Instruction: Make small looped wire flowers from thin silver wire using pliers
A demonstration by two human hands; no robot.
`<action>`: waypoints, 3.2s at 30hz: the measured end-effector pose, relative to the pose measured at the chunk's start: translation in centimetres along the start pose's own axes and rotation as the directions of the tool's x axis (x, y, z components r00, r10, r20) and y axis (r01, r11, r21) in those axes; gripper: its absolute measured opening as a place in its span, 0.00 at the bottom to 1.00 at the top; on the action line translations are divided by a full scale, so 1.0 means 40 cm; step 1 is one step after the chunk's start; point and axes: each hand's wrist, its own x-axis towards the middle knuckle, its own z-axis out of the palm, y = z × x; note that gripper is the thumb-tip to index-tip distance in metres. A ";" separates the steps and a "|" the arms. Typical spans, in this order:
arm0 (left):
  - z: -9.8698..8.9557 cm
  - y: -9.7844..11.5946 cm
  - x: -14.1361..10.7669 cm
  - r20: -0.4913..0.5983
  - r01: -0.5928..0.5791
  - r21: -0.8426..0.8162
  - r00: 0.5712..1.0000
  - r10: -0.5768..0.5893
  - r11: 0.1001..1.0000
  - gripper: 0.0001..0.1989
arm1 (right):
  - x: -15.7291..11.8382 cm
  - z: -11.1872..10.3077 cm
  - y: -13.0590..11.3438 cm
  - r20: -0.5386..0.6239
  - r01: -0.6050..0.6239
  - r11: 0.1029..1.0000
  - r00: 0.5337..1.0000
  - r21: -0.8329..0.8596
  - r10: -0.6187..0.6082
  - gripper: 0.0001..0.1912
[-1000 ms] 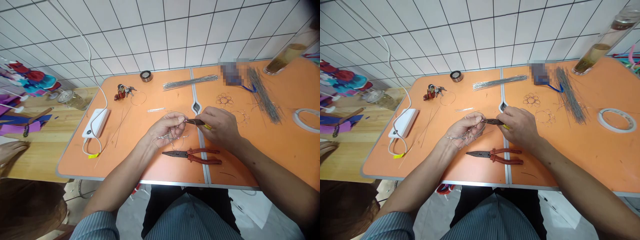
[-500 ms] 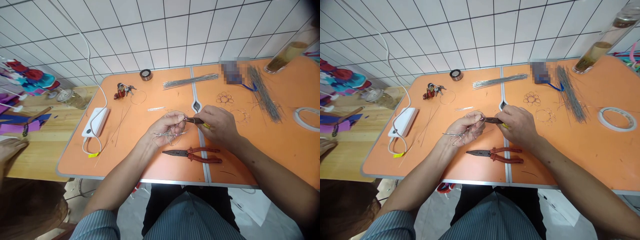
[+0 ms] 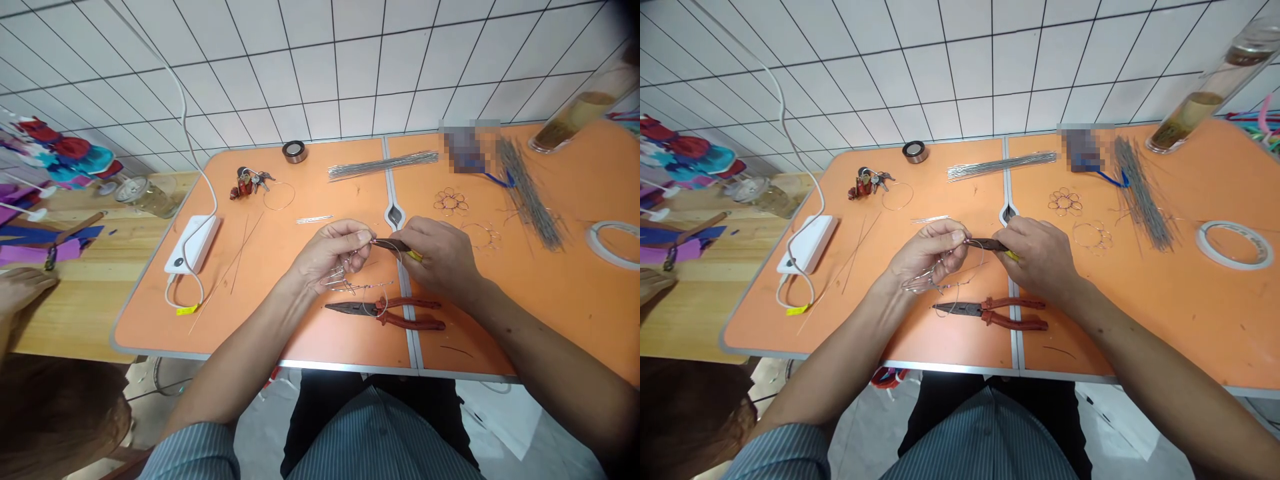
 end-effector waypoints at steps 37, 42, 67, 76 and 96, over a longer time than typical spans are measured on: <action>0.000 0.002 -0.005 0.161 0.200 -0.109 0.970 -0.182 0.974 0.14 | 0.001 -0.020 0.012 -0.004 0.120 0.986 0.993 -0.115 -0.121 0.15; 0.000 0.010 -0.012 0.141 0.222 -0.103 0.968 -0.207 0.970 0.13 | 0.007 -0.017 0.013 0.008 0.111 0.987 0.994 -0.119 -0.111 0.14; 0.008 0.023 -0.002 0.071 0.190 -0.227 0.981 -0.178 0.955 0.04 | 0.003 -0.014 0.006 -0.076 0.055 0.986 0.995 -0.160 -0.068 0.13; -0.007 0.005 0.009 -0.076 0.008 -0.064 0.997 -0.013 0.998 0.10 | -0.004 -0.006 0.004 0.039 -0.187 0.979 0.982 0.079 0.185 0.14; -0.007 -0.043 0.020 -0.098 -0.136 0.316 0.980 0.175 0.939 0.21 | 0.017 -0.017 -0.036 0.295 -0.552 0.527 0.818 0.646 0.495 0.09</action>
